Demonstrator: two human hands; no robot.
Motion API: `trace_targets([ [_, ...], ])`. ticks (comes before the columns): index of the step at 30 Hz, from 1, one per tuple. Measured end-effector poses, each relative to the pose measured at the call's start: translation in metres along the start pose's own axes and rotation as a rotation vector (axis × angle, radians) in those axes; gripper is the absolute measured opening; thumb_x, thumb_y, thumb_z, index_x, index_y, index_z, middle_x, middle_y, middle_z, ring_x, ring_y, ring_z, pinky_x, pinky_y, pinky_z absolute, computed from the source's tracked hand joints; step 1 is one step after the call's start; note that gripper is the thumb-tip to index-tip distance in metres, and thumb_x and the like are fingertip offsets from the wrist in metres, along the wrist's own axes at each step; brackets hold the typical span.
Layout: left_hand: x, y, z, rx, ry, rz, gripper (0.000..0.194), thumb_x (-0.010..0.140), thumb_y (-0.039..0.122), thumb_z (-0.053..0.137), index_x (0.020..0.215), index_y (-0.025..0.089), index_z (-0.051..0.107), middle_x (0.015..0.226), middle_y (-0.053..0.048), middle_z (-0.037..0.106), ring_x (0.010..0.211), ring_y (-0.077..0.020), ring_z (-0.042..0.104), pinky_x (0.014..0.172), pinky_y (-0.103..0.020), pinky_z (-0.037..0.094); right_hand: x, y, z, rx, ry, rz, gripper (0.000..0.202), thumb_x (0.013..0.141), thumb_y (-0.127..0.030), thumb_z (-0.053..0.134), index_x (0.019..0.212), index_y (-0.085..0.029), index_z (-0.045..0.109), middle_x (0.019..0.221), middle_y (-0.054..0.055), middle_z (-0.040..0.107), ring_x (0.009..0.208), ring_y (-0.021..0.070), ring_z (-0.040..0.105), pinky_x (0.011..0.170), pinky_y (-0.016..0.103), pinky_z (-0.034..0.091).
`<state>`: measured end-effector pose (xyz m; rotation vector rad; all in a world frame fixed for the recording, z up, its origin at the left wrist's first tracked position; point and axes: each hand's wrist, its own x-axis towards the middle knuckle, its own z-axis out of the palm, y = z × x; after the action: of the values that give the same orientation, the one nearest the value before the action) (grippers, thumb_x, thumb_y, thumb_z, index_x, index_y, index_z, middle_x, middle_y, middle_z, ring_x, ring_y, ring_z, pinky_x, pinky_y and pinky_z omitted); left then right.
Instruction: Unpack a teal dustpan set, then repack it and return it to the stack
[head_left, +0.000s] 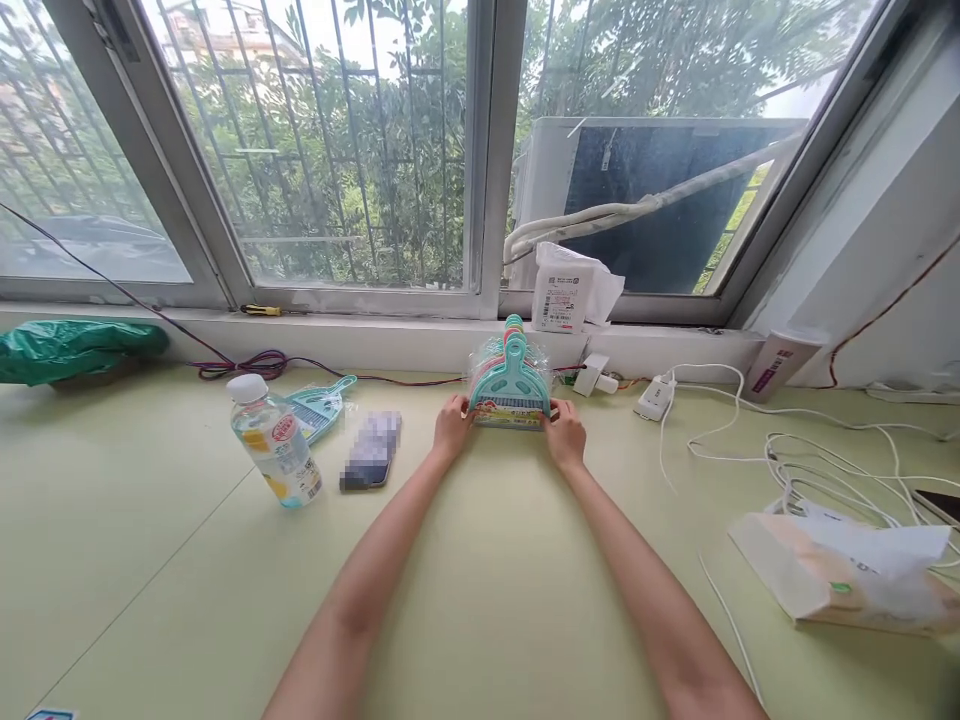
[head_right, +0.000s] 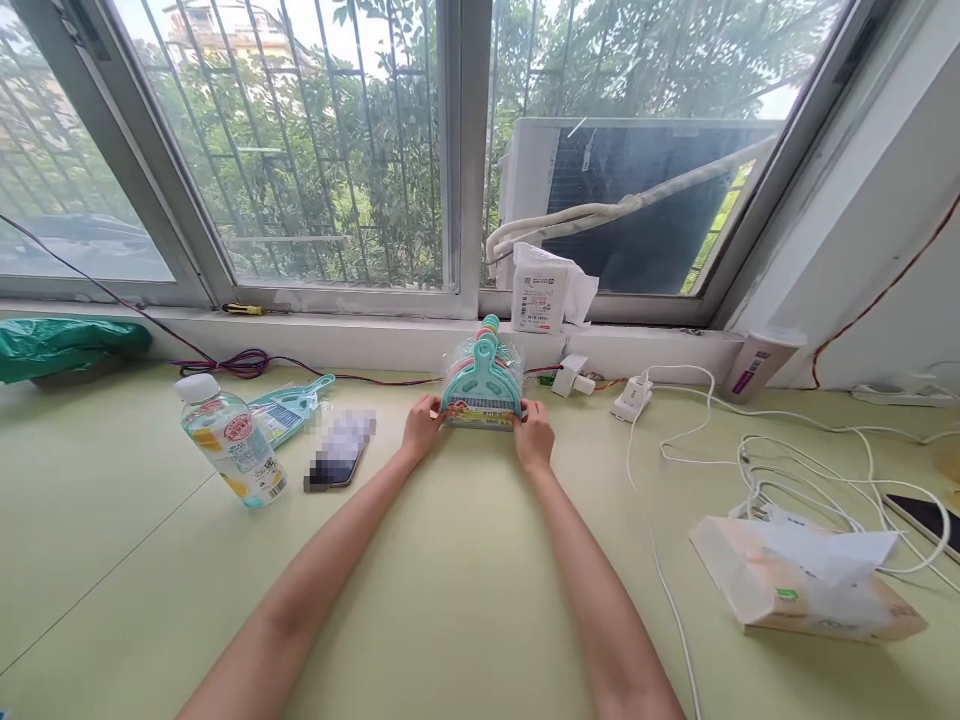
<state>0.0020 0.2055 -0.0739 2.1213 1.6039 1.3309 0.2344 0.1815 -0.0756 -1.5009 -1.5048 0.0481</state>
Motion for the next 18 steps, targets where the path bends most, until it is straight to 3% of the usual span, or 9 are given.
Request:
trace_targets([
  [3,0.0042,-0.0001,0.0032,0.012,-0.001,0.010,0.008,0.083,0.018,0.057,0.089,0.019,0.053,0.092,-0.005,0.058,0.078,-0.0174,0.057,0.069,-0.029,0.043,0.0021,0.0011,0.0025,0.004,0.030,-0.001,0.035,0.082,-0.029,0.049,0.116,-0.021,0.049,0.102,0.007,0.062,0.070,0.0168,0.059,0.055,0.028,0.035],
  [8,0.0059,0.0022,0.0063,-0.106,0.010,-0.059,0.038,0.080,0.015,0.059,0.114,0.022,0.044,0.094,-0.002,0.058,0.073,-0.0135,0.057,0.064,-0.025,0.043,0.0005,0.0036,0.0050,-0.052,0.044,-0.009,0.036,0.083,-0.030,0.047,0.118,-0.023,0.044,0.103,0.006,0.061,0.069,0.0163,0.057,0.052,0.025,0.031],
  [12,0.0032,0.0020,0.0056,-0.081,-0.033,-0.072,0.022,0.082,0.019,0.058,0.102,0.021,0.048,0.094,-0.002,0.058,0.070,-0.0124,0.056,0.064,-0.025,0.043,-0.0015,0.0062,0.0065,-0.117,0.026,-0.034,0.034,0.084,-0.030,0.045,0.117,-0.022,0.043,0.106,0.007,0.059,0.070,0.0165,0.056,0.051,0.025,0.029],
  [18,-0.0034,0.0011,0.0049,-0.072,-0.078,-0.091,0.030,0.083,0.019,0.055,0.112,0.022,0.044,0.102,-0.005,0.058,0.080,-0.0146,0.058,0.067,-0.026,0.044,-0.0054,0.0057,0.0045,-0.165,0.012,-0.054,0.036,0.085,-0.032,0.045,0.120,-0.022,0.042,0.109,0.008,0.058,0.073,0.0180,0.055,0.051,0.026,0.031],
])
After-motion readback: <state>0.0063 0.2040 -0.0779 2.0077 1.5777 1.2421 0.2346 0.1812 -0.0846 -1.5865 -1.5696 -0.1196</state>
